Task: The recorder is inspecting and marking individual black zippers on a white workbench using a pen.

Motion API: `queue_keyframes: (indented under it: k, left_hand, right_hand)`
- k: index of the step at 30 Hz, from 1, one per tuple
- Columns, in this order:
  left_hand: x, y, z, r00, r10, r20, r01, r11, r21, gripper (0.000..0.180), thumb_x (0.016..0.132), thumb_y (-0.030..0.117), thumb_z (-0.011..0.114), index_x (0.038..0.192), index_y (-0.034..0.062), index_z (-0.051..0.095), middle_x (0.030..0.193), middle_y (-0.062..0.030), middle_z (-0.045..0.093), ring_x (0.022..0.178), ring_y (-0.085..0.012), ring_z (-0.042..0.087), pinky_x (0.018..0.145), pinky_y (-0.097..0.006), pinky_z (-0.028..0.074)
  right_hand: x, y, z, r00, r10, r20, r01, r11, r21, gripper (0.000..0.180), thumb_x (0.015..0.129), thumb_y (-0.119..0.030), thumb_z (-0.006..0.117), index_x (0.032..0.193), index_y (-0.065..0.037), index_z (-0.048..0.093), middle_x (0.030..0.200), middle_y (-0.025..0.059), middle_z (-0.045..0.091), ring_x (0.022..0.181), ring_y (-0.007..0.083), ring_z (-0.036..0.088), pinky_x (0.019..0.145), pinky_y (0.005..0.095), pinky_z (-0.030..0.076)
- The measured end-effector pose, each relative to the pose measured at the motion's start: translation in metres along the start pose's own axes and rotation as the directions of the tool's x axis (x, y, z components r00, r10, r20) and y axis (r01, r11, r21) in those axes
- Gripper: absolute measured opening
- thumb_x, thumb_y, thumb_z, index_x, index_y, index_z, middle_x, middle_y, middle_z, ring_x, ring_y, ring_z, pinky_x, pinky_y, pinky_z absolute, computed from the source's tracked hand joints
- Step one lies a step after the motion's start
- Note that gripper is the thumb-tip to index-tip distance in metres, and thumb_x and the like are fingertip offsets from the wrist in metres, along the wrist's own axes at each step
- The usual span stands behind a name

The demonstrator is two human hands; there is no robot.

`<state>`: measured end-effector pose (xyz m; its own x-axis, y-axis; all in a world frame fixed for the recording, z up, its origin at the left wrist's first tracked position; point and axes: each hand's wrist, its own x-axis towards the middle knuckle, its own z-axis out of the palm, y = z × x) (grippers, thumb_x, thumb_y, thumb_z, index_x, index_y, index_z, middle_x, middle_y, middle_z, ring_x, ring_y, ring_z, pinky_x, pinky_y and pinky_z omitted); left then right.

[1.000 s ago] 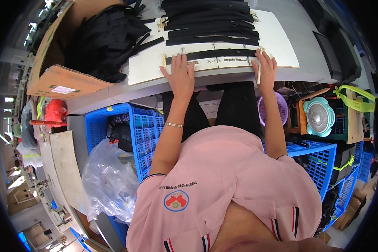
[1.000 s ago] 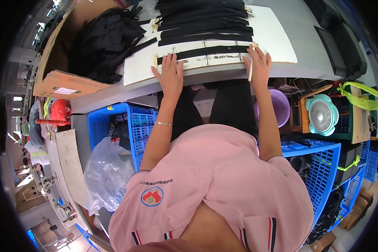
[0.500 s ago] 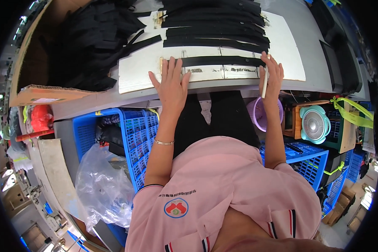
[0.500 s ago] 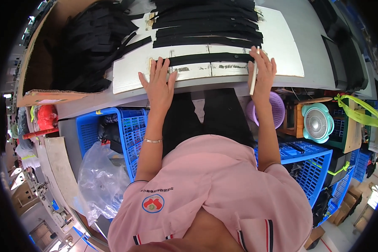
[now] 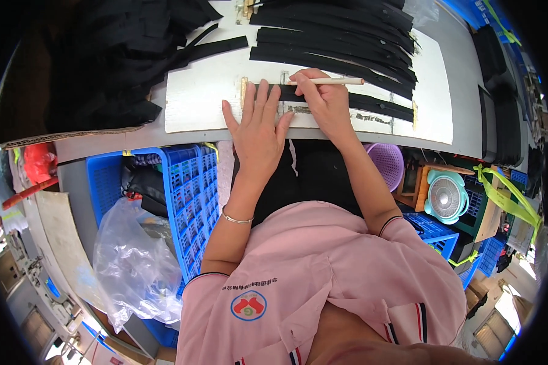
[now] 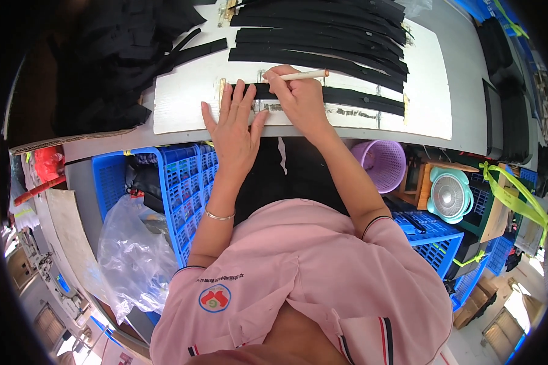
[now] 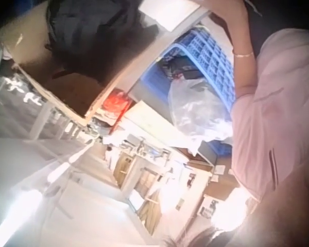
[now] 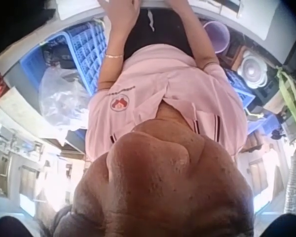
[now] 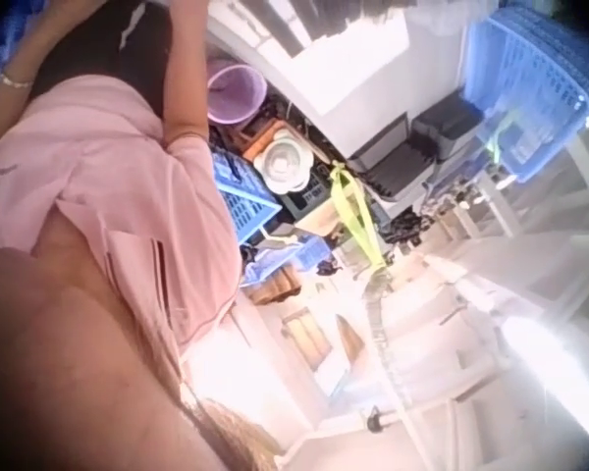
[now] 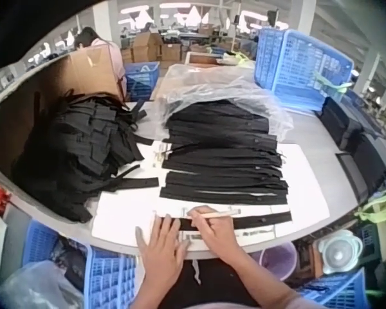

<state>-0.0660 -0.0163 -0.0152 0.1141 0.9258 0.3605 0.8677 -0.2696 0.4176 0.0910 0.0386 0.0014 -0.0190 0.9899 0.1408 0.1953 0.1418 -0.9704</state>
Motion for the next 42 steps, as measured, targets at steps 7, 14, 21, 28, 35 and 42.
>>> queue_keyframes:
  k: [7, 14, 21, 28, 35, 42]
  left_hand:
    - [0.0, 0.0, 0.0, 1.0, -0.004, 0.002, 0.004, 1.0, 0.005, 0.05, 0.098, 0.034, 0.067, 0.141, 0.0092, 0.06, 0.149, -0.0108, 0.056, 0.146, -0.0294, 0.044, 0.122, -0.063, 0.009]
    - [0.001, 0.001, -0.002, 1.0, -0.004, -0.011, 0.004, 1.0, -0.017, 0.051, 0.096, 0.033, 0.069, 0.14, 0.0089, 0.06, 0.148, -0.0114, 0.057, 0.145, -0.0303, 0.046, 0.122, -0.063, 0.01]
    - [0.001, 0.0, 0.0, 1.0, -0.001, -0.01, 0.001, 1.0, -0.021, 0.05, 0.096, 0.032, 0.07, 0.14, 0.0088, 0.061, 0.147, -0.0122, 0.058, 0.145, -0.0309, 0.046, 0.121, -0.062, 0.01]
    - [0.001, 0.001, 0.0, 1.0, -0.007, -0.015, 0.006, 1.0, -0.023, 0.049, 0.097, 0.032, 0.069, 0.139, 0.0086, 0.062, 0.146, -0.0124, 0.059, 0.145, -0.031, 0.046, 0.121, -0.062, 0.009]
    - [0.002, 0.001, 0.0, 1.0, -0.015, 0.011, 0.015, 1.0, -0.006, 0.049, 0.098, 0.034, 0.067, 0.141, 0.0107, 0.061, 0.149, -0.0107, 0.057, 0.147, -0.03, 0.044, 0.122, -0.062, 0.008]
    - [0.001, 0.002, 0.0, 0.999, -0.019, 0.041, 0.018, 1.0, 0.012, 0.05, 0.099, 0.034, 0.067, 0.144, 0.0124, 0.06, 0.155, -0.0096, 0.053, 0.15, -0.0284, 0.039, 0.124, -0.06, 0.006]
  right_hand:
    - [-0.001, -0.001, 0.002, 0.998, -0.021, 0.052, 0.025, 0.997, -0.07, 0.022, 0.104, -0.016, 0.06, 0.108, 0.001, 0.074, 0.091, 0.0042, 0.072, 0.077, 0.0076, 0.064, 0.066, 0.0222, 0.048]
    - [0.0, 0.0, 0.004, 0.993, -0.104, 0.048, 0.108, 0.989, -0.099, 0.022, 0.102, -0.015, 0.063, 0.104, 0.005, 0.071, 0.094, 0.012, 0.073, 0.074, 0.0161, 0.069, 0.066, 0.0271, 0.052]
    - [-0.004, -0.005, -0.001, 1.0, 0.004, 0.016, -0.003, 0.999, -0.054, 0.022, 0.101, -0.017, 0.064, 0.101, 0.002, 0.073, 0.083, 0.0076, 0.072, 0.07, 0.0115, 0.065, 0.062, 0.0248, 0.049]
    - [-0.005, 0.0, -0.004, 0.992, -0.025, 0.126, 0.034, 0.997, -0.064, 0.021, 0.1, -0.018, 0.064, 0.095, 0.001, 0.075, 0.068, 0.0042, 0.066, 0.061, 0.0098, 0.059, 0.058, 0.0251, 0.046]
    - [-0.006, -0.001, -0.006, 0.981, -0.063, 0.185, 0.08, 0.993, -0.087, 0.02, 0.1, -0.012, 0.062, 0.094, 0.002, 0.075, 0.074, 0.0028, 0.067, 0.066, 0.0079, 0.058, 0.06, 0.0236, 0.046]
    - [-0.016, -0.013, -0.043, 0.989, -0.097, -0.111, 0.101, 0.994, 0.033, 0.02, 0.102, -0.012, 0.061, 0.1, 0.0, 0.076, 0.082, 0.0018, 0.071, 0.07, 0.0045, 0.058, 0.059, 0.0198, 0.043]
